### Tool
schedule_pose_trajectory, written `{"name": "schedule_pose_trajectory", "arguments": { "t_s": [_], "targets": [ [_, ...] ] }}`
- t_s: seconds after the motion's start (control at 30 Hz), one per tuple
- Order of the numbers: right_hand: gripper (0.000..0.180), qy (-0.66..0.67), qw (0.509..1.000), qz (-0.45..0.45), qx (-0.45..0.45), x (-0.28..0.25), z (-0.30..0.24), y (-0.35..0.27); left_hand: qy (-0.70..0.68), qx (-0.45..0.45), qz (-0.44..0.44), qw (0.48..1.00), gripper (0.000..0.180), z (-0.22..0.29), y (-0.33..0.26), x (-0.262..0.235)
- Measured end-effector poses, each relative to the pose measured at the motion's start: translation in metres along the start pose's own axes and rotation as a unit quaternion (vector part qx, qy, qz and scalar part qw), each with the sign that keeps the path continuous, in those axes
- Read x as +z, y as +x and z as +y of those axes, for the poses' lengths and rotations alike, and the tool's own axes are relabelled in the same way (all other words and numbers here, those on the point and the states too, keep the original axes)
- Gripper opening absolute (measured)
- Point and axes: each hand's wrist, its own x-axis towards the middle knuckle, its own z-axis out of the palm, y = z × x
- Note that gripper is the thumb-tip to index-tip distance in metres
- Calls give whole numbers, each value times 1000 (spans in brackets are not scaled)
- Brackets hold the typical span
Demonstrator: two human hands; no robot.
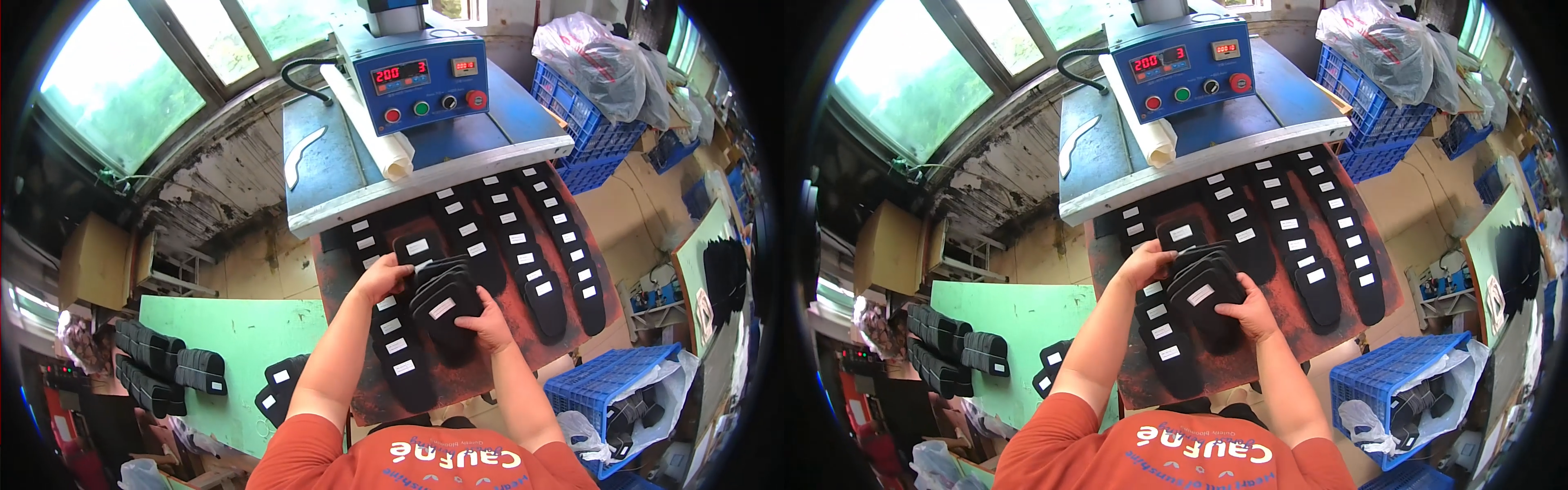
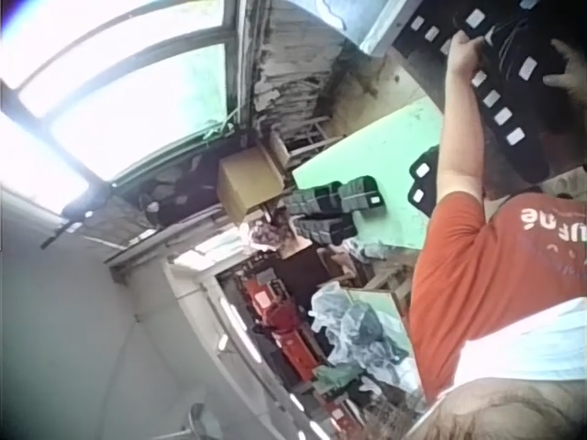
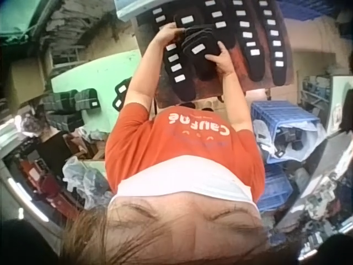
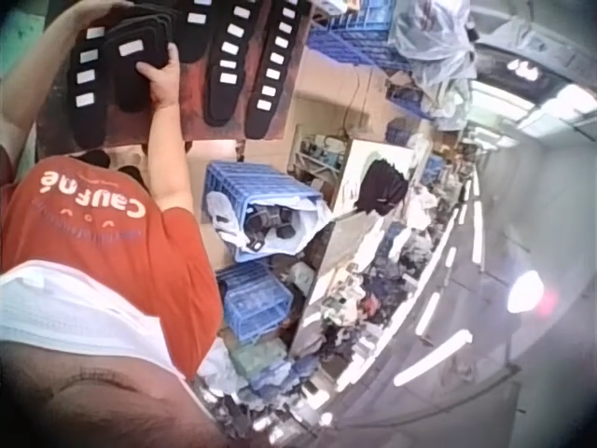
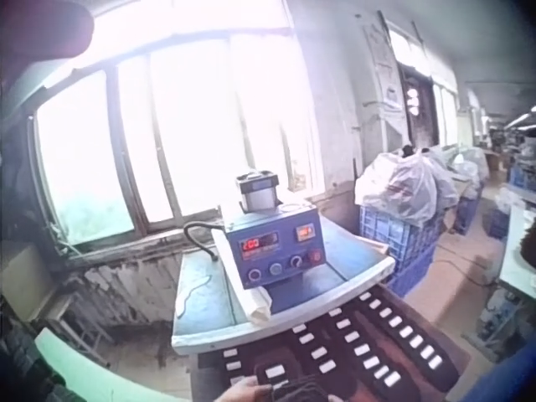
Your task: Heat-pressing labels onto shoe components.
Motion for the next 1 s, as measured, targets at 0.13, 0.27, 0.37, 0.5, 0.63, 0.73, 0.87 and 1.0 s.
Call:
{"name": "schedule_pose_trajectory", "arguments": {
  "t_s": [0.13, 0.27, 0.37, 0.5, 0.63, 0.73, 0.87, 1.0],
  "targets": [
    [68, 81, 994, 73, -30, -5, 7, -3, 16, -57, -152, 987, 33, 2, -16, 34],
    [70, 140, 985, 96, -33, 2, -14, -22, 196, 65, 21, 978, 43, 16, -12, 2],
    [65, 245, 969, 38, -14, -1, -16, -45, 369, 44, 455, 809, 49, 14, 12, -40],
    [52, 201, 970, 14, 136, 13, 0, -75, 374, 42, 407, 833, 42, -1, 22, -63],
    [69, 96, 985, 27, 143, 26, 29, -91, 223, -57, 189, 955, 32, -12, -12, -37],
    [73, 48, 993, 10, 109, 25, 32, -96, 94, -79, 45, 991, 31, -48, -64, -17],
    [80, -17, 996, -7, 85, 26, 38, -101, -114, -107, -2, 988, 36, -82, -120, 3],
    [83, -117, 991, -49, 43, 39, 37, -92, -255, -43, 13, 966, 40, -94, -126, 27]
  ]
}}
